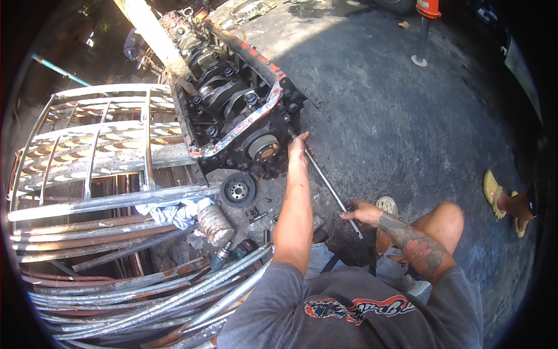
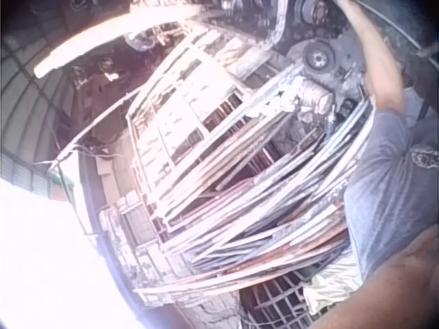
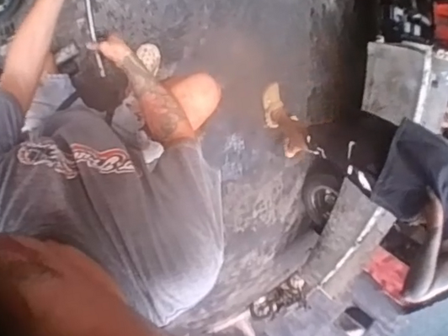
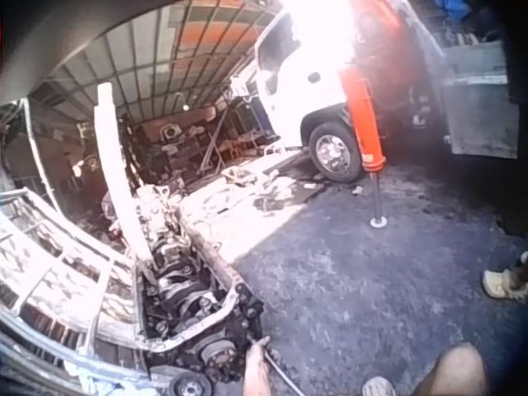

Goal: The recorder is using a socket wrench and other tools to tighten bolts on an engine block component.

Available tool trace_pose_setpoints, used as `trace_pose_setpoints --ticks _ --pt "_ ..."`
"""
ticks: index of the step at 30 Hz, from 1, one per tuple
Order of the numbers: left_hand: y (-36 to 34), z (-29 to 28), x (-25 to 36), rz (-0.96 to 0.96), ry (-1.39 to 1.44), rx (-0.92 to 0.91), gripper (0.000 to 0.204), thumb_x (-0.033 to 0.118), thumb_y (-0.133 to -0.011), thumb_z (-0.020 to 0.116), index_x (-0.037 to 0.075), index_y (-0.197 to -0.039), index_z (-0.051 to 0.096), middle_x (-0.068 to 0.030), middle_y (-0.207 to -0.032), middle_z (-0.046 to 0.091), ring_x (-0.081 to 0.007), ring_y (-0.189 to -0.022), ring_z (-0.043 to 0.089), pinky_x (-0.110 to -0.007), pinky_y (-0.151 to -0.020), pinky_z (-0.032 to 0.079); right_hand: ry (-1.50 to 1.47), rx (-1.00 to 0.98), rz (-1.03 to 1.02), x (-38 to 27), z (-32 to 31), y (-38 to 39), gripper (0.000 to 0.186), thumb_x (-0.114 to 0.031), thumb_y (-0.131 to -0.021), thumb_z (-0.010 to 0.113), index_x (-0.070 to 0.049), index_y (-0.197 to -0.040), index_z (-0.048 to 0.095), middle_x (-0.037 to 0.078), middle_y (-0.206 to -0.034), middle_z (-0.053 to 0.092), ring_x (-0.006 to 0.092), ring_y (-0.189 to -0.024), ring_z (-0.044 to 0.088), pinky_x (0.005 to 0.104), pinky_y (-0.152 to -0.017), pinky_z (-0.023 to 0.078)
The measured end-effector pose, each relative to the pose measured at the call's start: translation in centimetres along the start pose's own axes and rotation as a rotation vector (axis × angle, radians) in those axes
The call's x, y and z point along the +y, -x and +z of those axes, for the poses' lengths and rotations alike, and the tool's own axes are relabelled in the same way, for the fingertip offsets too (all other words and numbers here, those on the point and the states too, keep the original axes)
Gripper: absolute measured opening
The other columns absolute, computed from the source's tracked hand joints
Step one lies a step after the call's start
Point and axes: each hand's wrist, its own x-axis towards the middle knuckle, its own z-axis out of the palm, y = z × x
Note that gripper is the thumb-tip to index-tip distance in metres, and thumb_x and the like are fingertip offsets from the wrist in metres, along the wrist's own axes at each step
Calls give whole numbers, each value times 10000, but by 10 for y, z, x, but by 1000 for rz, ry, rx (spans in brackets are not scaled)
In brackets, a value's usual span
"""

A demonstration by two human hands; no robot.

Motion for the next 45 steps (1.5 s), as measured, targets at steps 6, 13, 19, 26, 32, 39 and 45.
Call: trace_pose_setpoints --ticks 6,13,19,26,32,39,45 --pt "-19 -25 1 -137 181 -250 123 207 -810 603 125 -853 523 -19 -634 429 -165 -491 426 -308 -427 352 -326 -250 30 12 -13 -15 441 -131 -882 639 108 -1191 433 189 -994 620 258 -863 664 362 -694 566" --pt "-9 -11 1 152 -5 113 100 162 -807 603 86 -819 540 -24 -648 463 -180 -502 465 -353 -454 399 410 16 -42 -22 -2 -3 444 -162 -875 658 108 -1146 433 203 -961 601 224 -714 644 323 -517 560" --pt "-4 5 1 -39 5 -1 117 229 -826 594 128 -837 536 18 -597 390 -126 -459 357 -294 -432 312 -173 -110 -24 13 -8 -16 420 -117 -897 586 85 -1220 408 177 -1006 612 230 -763 651 339 -608 557" --pt "6 -11 -12 -65 165 -103 140 226 -833 590 130 -910 522 -42 -689 505 -194 -526 502 -320 -461 406 127 14 -33 19 -13 -16 331 -109 -807 704 56 -1059 567 135 -889 656 203 -728 651 320 -600 539" --pt "10 9 6 57 57 12 192 199 -788 669 88 -738 520 -19 -571 425 -182 -440 460 -327 -389 374 112 24 -30 9 -2 -8 348 -121 -831 698 66 -1082 544 138 -882 633 226 -858 648 339 -677 550" --pt "-31 -38 9 -94 161 -276 190 244 -810 657 152 -886 508 -23 -637 480 -172 -509 494 -316 -426 386 -150 -315 -60 9 -5 -18 443 -82 -868 636 94 -1228 448 183 -981 610 266 -876 659 343 -694 580" --pt "-7 -5 -8 48 12 -72 156 206 -815 636 103 -848 523 -28 -619 464 -188 -496 492 -342 -429 425 49 11 -27 13 -5 -8 399 -90 -804 725 76 -1113 536 156 -962 611 213 -805 624 323 -621 524"
